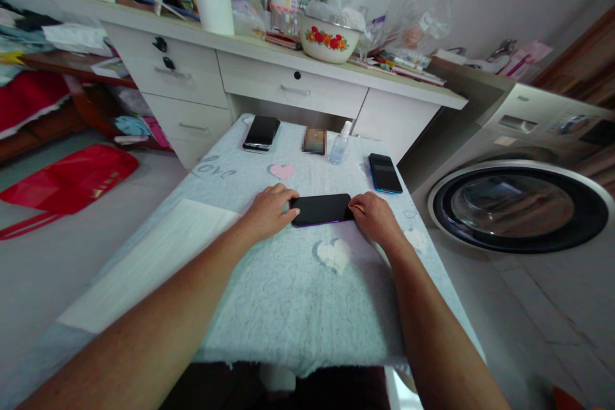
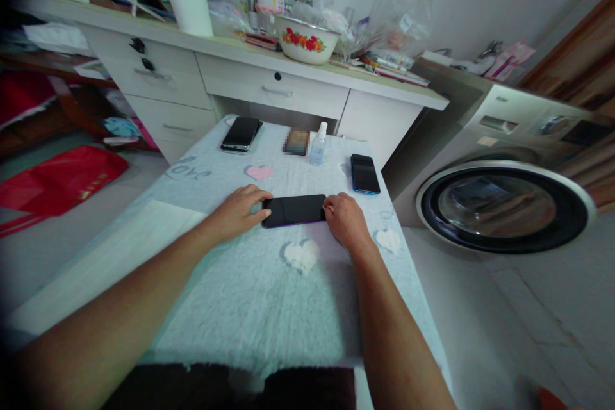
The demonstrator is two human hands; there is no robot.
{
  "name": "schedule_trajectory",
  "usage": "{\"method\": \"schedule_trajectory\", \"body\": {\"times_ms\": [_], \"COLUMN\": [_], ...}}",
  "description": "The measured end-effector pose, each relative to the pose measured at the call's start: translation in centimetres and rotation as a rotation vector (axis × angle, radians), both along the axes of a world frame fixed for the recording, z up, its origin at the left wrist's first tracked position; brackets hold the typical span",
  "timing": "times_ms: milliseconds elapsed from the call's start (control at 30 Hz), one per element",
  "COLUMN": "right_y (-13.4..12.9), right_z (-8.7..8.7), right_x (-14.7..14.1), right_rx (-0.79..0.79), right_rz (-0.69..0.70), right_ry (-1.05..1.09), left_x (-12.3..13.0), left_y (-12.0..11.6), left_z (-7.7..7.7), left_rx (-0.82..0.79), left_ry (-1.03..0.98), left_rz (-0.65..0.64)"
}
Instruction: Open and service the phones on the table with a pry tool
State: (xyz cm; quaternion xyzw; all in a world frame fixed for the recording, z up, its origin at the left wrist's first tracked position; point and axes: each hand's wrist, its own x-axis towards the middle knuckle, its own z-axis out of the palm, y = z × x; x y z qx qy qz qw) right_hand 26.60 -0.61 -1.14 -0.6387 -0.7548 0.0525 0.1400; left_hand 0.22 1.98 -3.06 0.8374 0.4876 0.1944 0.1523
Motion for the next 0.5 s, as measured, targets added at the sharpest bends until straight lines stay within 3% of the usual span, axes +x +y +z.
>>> {"method": "schedule_trajectory", "body": {"times_ms": [500], "right_y": [-0.25], "right_z": [0.37], "right_x": [0.11], "right_rx": [-0.018], "right_rz": [0.000], "right_ry": [0.008], "left_x": [0.02], "left_y": [0.02], "left_z": [-0.08], "left_rx": [0.000], "left_ry": [0.003], "left_rz": [0.005]}}
